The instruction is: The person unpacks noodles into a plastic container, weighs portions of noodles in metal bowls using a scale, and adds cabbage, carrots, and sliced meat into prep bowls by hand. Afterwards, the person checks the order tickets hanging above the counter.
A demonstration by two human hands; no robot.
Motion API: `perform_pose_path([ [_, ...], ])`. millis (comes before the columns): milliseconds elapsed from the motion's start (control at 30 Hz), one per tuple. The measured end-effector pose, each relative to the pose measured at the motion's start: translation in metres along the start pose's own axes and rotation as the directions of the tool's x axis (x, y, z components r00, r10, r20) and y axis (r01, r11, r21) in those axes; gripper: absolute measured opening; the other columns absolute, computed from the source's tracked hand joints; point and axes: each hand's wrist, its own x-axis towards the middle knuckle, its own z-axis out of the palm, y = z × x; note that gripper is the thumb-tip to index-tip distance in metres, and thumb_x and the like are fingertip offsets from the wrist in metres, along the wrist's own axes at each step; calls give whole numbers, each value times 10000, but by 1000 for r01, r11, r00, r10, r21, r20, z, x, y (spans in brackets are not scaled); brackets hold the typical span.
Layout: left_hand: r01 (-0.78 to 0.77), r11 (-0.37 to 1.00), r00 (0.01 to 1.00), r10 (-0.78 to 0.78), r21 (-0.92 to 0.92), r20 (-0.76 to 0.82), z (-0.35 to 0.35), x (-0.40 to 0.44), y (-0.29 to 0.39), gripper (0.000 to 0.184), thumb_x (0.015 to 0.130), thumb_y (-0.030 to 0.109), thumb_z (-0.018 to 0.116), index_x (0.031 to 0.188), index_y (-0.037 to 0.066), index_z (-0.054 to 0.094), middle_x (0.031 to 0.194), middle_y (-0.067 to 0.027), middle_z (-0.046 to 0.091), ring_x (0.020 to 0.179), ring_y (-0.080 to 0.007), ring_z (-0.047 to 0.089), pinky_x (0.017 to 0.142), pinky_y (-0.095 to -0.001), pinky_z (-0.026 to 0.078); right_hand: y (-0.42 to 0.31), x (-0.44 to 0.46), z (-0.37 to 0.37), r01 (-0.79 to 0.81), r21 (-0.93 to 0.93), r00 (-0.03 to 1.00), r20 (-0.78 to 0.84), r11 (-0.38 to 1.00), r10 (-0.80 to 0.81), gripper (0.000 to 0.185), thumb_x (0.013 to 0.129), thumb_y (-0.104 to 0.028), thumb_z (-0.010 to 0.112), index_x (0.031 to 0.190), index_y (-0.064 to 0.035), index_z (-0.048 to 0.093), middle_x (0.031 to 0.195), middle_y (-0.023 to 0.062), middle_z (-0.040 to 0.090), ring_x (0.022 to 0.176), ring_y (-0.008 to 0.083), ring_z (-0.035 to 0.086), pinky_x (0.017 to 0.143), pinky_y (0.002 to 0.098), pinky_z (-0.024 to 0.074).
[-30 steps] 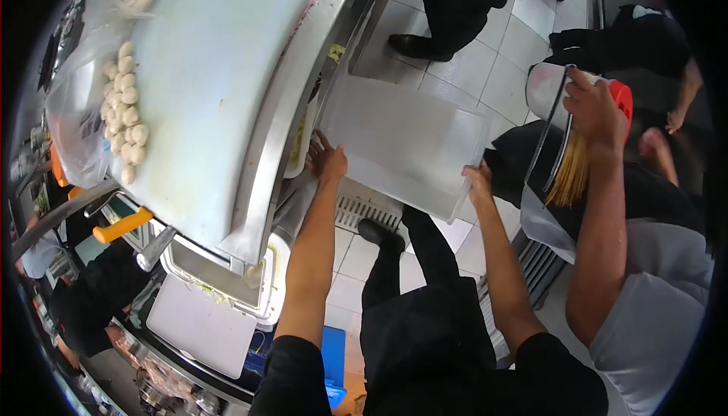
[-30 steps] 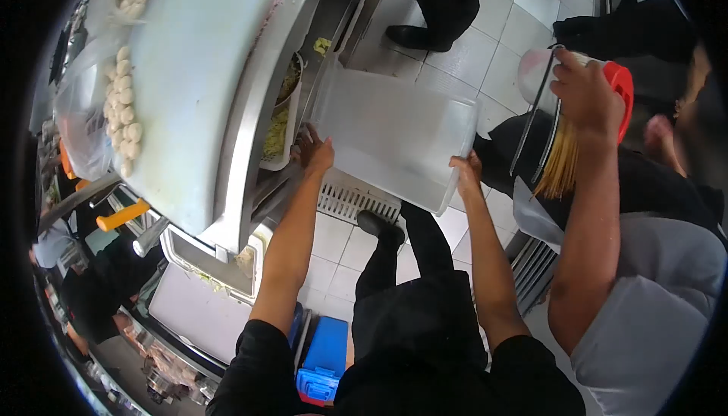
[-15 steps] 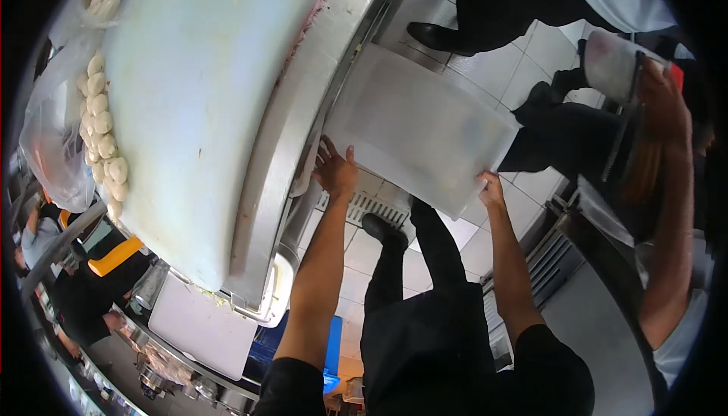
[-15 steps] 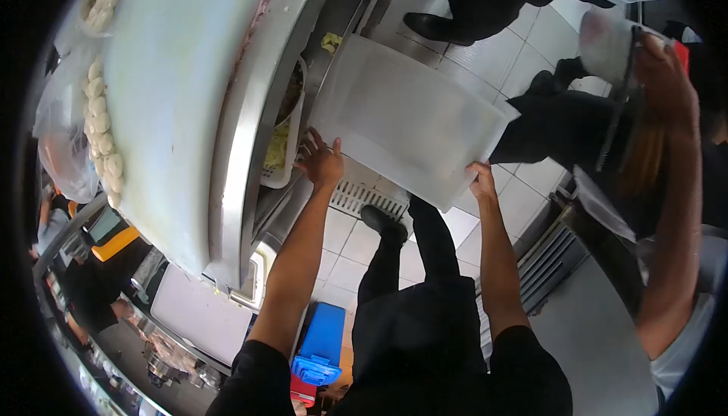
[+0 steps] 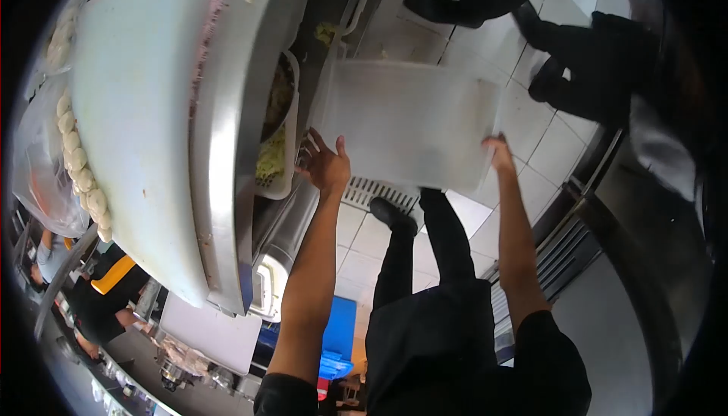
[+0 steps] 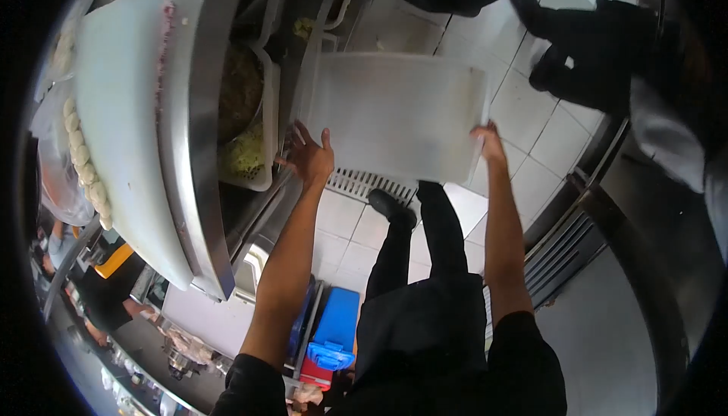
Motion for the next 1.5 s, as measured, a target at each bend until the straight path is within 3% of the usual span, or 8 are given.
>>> perform_pose_path([
  [533,-20,996,989,34,92,-143,13,2,5,750,920,571,236,1459,85,49,1481,-158,212,1349,-328,254,1003,-703,-34,33,16,50,-21,309,959,274,951,-68,408,638,-34,607,1038,-40,526,753,44,587,675,138,571,656,268,461],
  [600,-11,996,994,21,90,-103,12,3,1,766,913,581,231,1458,79,41,1485,-155,208,1360,-317,236,987,-708,-78,62,48,93,-8,229,960,274,973,-56,305,683,-133,661,949,-60,532,761,55,579,667,134,554,585,272,447],
  [700,56,997,998,-55,59,-20,2,2,11,764,909,580,233,1462,93,30,1496,-145,189,1372,-307,213,982,-702,-108,0,6,180,173,-428,938,346,887,-16,995,693,-385,735,1354,111,181,1191,258,533,1018,308,574,857,359,470],
  [800,41,999,999,-41,32,-8,7,6,6,756,908,566,253,1465,111,19,1505,-139,164,1377,-298,204,979,-700,-119,6,8,226,524,-689,684,691,501,235,1166,712,-500,691,1404,79,-46,1443,323,155,1362,348,206,1100,324,206],
  [967,42,999,995,-40,-23,87,-1,6,5,775,892,557,294,1467,113,25,1515,-130,136,1384,-295,185,968,-697,-142,5,-46,230,726,-413,270,907,550,324,394,798,-303,623,1159,-144,610,1154,93,619,1036,263,586,895,356,447],
  [1333,231,971,972,-232,-59,-19,36,34,44,1029,777,542,550,1426,-52,17,1457,-303,138,1352,-428,172,973,-730,-19,107,-124,-120,520,-849,848,526,95,58,304,829,-350,542,857,-69,655,932,107,655,859,311,613,773,415,490],
  [1367,255,953,955,-274,-162,-114,31,24,63,1048,764,550,571,1417,-72,36,1436,-325,166,1343,-429,196,998,-704,31,89,-152,-138,189,-862,962,258,470,88,307,811,-357,576,868,-70,668,902,104,669,830,287,628,770,405,499],
  [1500,211,976,950,-216,-48,-227,39,33,69,1091,724,614,597,1420,-57,92,1409,-324,231,1332,-428,224,1047,-614,166,106,-203,-223,36,-715,998,61,698,10,240,761,-208,695,913,-24,664,792,87,682,641,159,648,598,302,514],
])
